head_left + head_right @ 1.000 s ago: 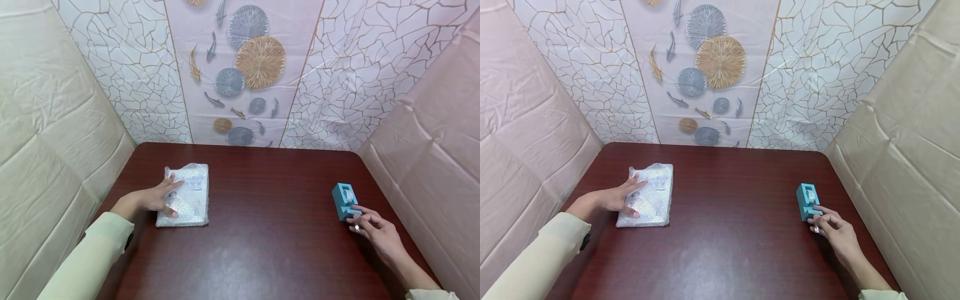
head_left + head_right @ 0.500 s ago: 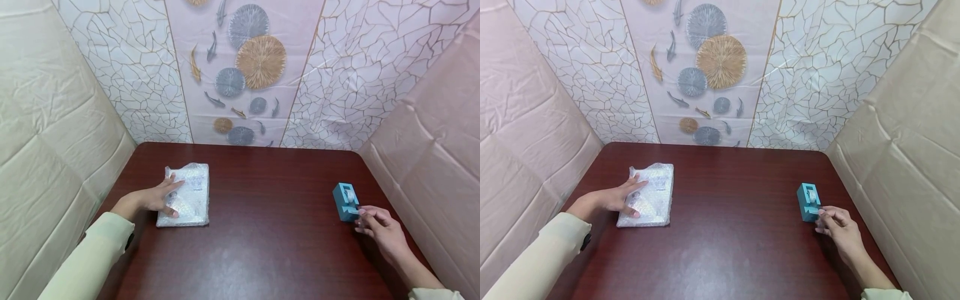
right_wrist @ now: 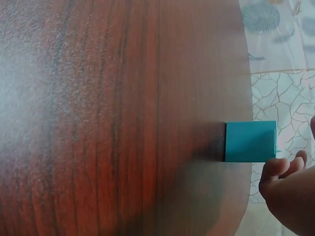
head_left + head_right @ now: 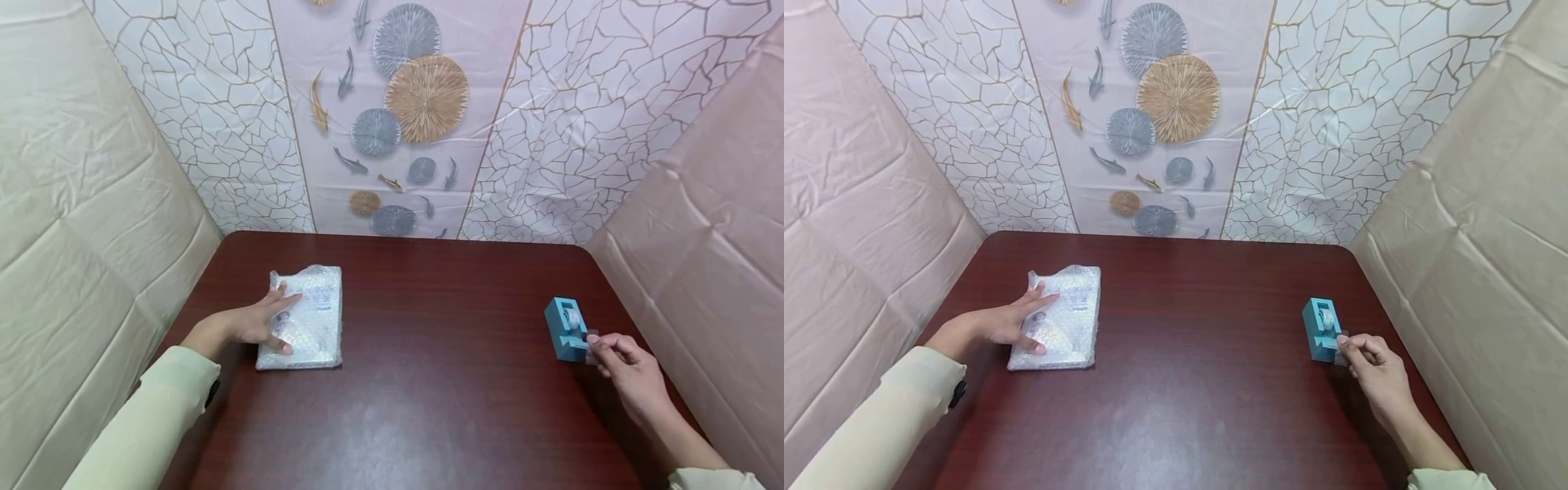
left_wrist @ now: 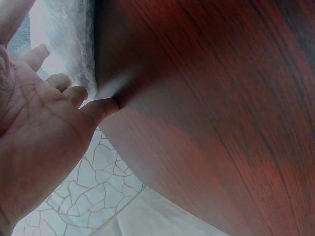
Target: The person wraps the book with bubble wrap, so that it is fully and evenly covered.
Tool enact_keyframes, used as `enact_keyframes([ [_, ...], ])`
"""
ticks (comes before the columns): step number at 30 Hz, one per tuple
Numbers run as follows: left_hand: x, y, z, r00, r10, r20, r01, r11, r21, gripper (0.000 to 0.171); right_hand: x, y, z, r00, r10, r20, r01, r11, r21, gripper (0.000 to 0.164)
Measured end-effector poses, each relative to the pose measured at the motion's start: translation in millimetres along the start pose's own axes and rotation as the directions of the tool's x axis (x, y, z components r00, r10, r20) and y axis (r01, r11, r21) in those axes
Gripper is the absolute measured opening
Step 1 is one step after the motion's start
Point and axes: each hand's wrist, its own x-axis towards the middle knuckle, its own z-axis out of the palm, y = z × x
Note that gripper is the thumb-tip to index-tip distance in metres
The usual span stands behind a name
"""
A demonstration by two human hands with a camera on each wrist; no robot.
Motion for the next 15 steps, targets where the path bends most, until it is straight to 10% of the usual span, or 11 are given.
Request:
enact_keyframes([
  [15,2.9,-6.8,0.8,1.000,0.009,-0.005,-0.009,1.000,0.006,0.127,2,-14,10,0.999,-0.033,0.040,0.042,0.971,-0.234,0.011],
])
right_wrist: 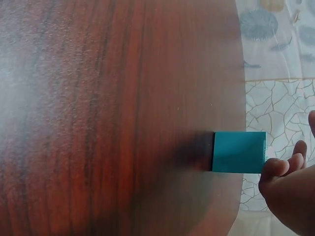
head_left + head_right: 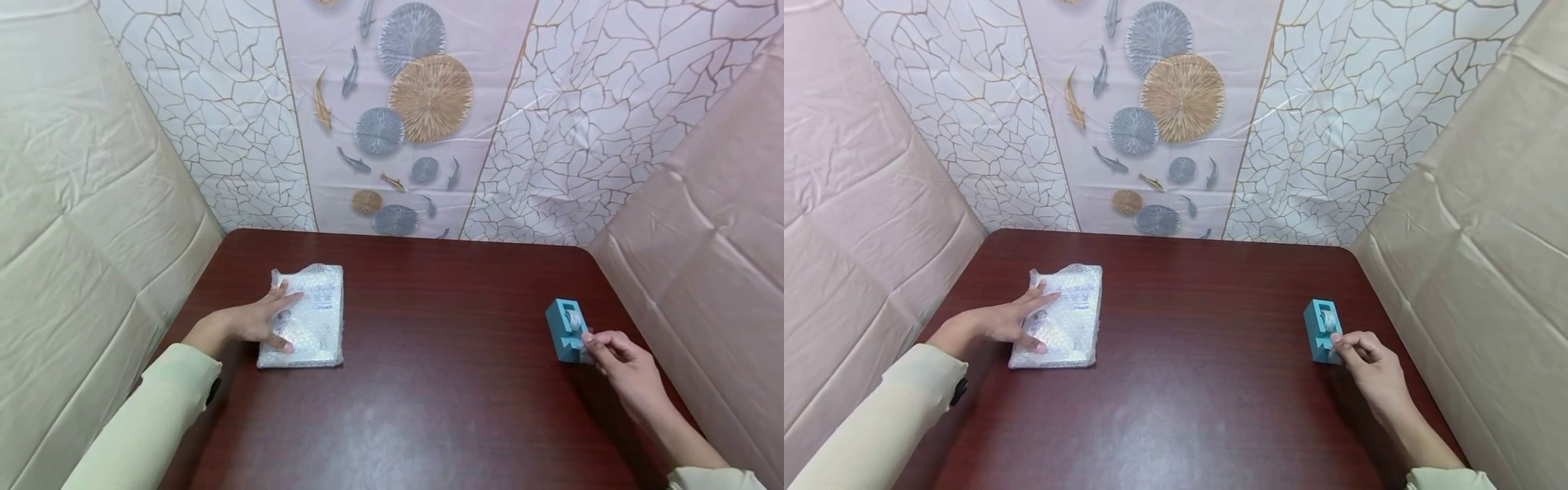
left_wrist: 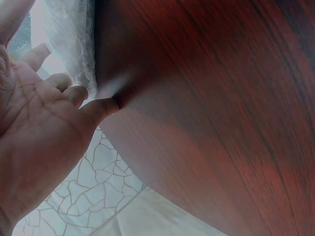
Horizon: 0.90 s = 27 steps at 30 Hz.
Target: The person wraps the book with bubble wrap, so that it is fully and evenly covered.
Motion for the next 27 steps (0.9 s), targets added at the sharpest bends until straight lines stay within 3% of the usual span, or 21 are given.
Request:
enact_keyframes([
  [6,-0.7,0.6,-0.9,1.000,0.005,0.002,-0.005,1.000,-0.004,0.126,6,-4,3,0.999,-0.052,0.007,0.052,0.988,-0.143,0.014],
  [15,-3.4,4.9,-3.4,1.000,-0.002,-0.001,0.002,1.000,-0.007,0.126,13,-12,11,0.987,-0.158,0.015,0.157,0.959,-0.235,0.013],
  [27,-2.7,6.3,-2.7,1.000,-0.007,-0.002,0.007,1.000,-0.012,0.126,18,-21,19,0.991,-0.128,0.033,0.132,0.939,-0.318,0.022],
])
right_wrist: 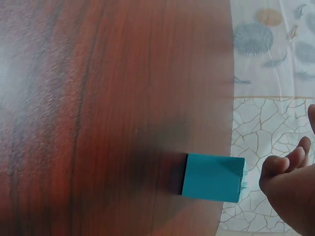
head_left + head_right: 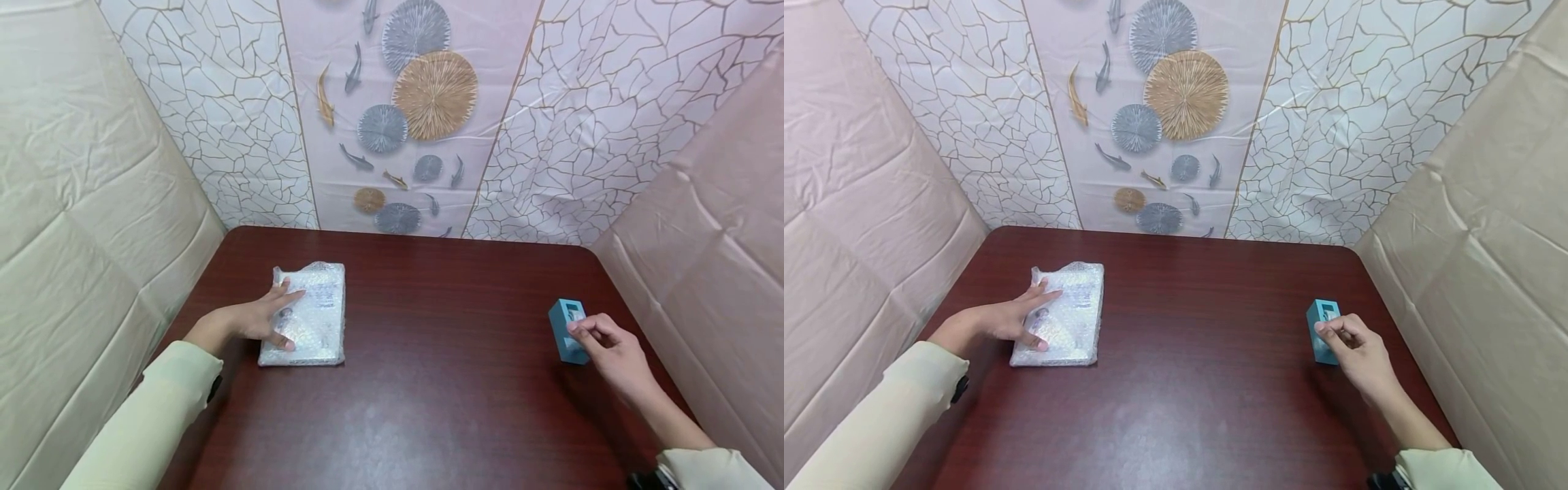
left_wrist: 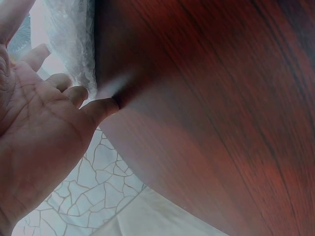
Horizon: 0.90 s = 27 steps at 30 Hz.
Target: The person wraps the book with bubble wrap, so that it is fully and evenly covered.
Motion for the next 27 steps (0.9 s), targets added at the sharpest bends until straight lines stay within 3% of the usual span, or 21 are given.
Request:
enact_keyframes([
  [10,-1.7,0.1,-1.0,1.000,0.006,0.005,-0.006,1.000,0.001,0.126,5,-10,7,0.996,-0.075,0.038,0.070,0.989,0.129,0.018],
  [17,-1.9,1.0,0.1,1.000,0.003,-0.001,-0.003,1.000,-0.008,0.126,8,-19,13,0.992,-0.123,0.022,0.117,0.977,0.181,0.013],
  [27,-0.8,-1.7,0.0,1.000,0.008,0.002,-0.008,1.000,0.003,0.125,10,-25,15,0.998,-0.059,0.030,0.052,0.980,0.191,0.018],
])
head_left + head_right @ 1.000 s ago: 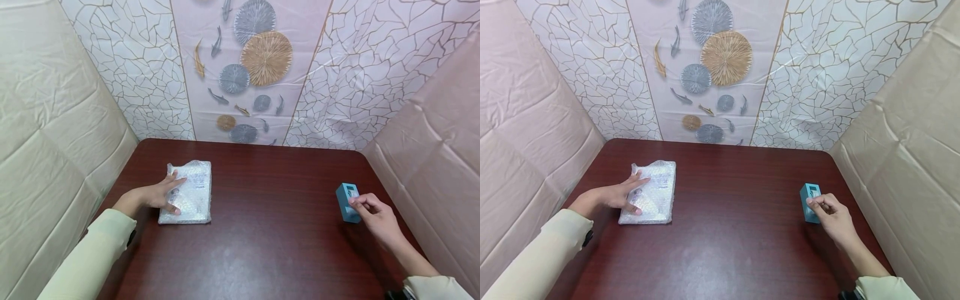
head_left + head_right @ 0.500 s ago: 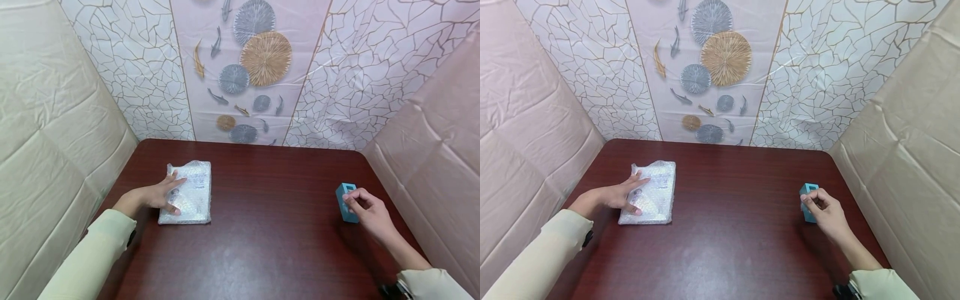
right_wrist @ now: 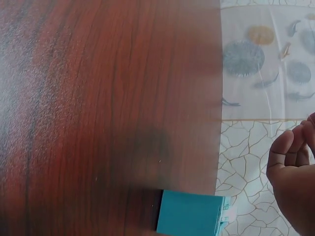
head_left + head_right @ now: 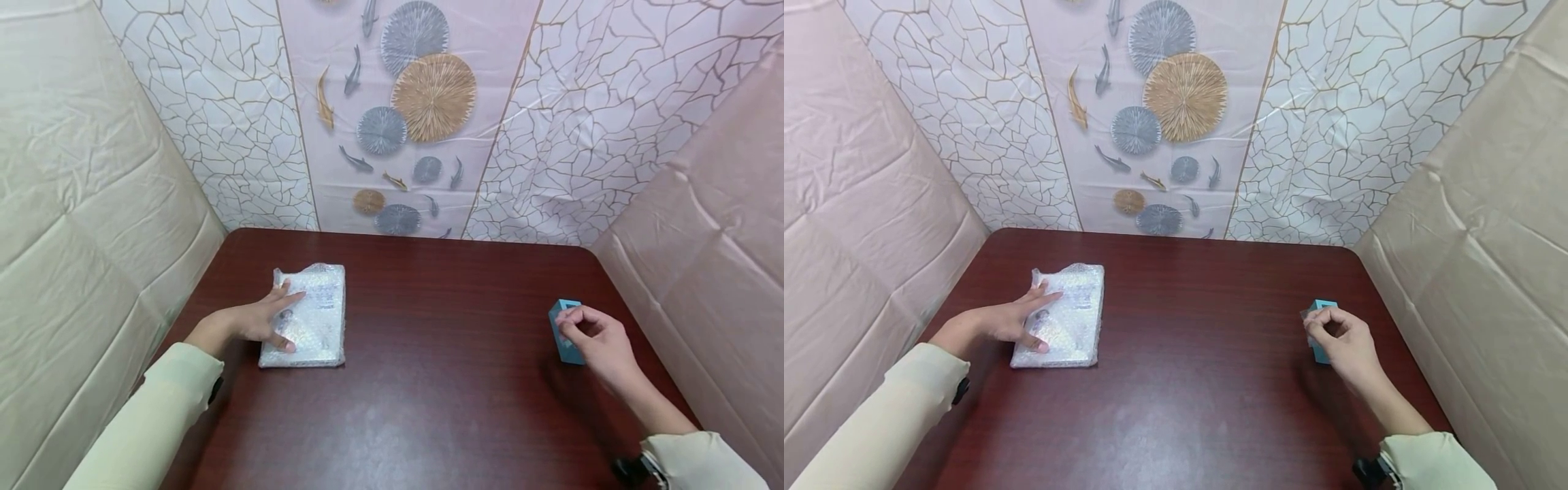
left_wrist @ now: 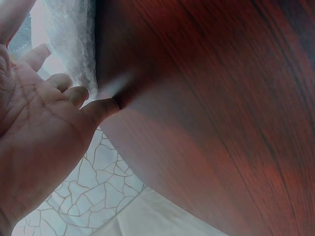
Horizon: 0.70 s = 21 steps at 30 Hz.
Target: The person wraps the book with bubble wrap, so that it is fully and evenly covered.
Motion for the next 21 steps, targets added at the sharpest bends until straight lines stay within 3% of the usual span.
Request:
enact_keyframes([
  [8,0.7,0.0,-0.8,1.000,0.011,0.000,-0.011,1.000,0.012,0.125,1,-4,4,0.997,0.032,0.074,-0.049,0.972,0.229,0.017],
  [18,0.0,0.2,0.6,1.000,0.030,-0.008,-0.029,0.999,0.018,0.124,4,-8,12,0.994,0.047,0.094,-0.073,0.954,0.290,0.031],
  [21,-0.7,1.3,0.5,1.000,0.025,-0.006,-0.025,1.000,0.017,0.123,6,-8,14,0.993,0.024,0.113,-0.060,0.942,0.331,0.021],
])
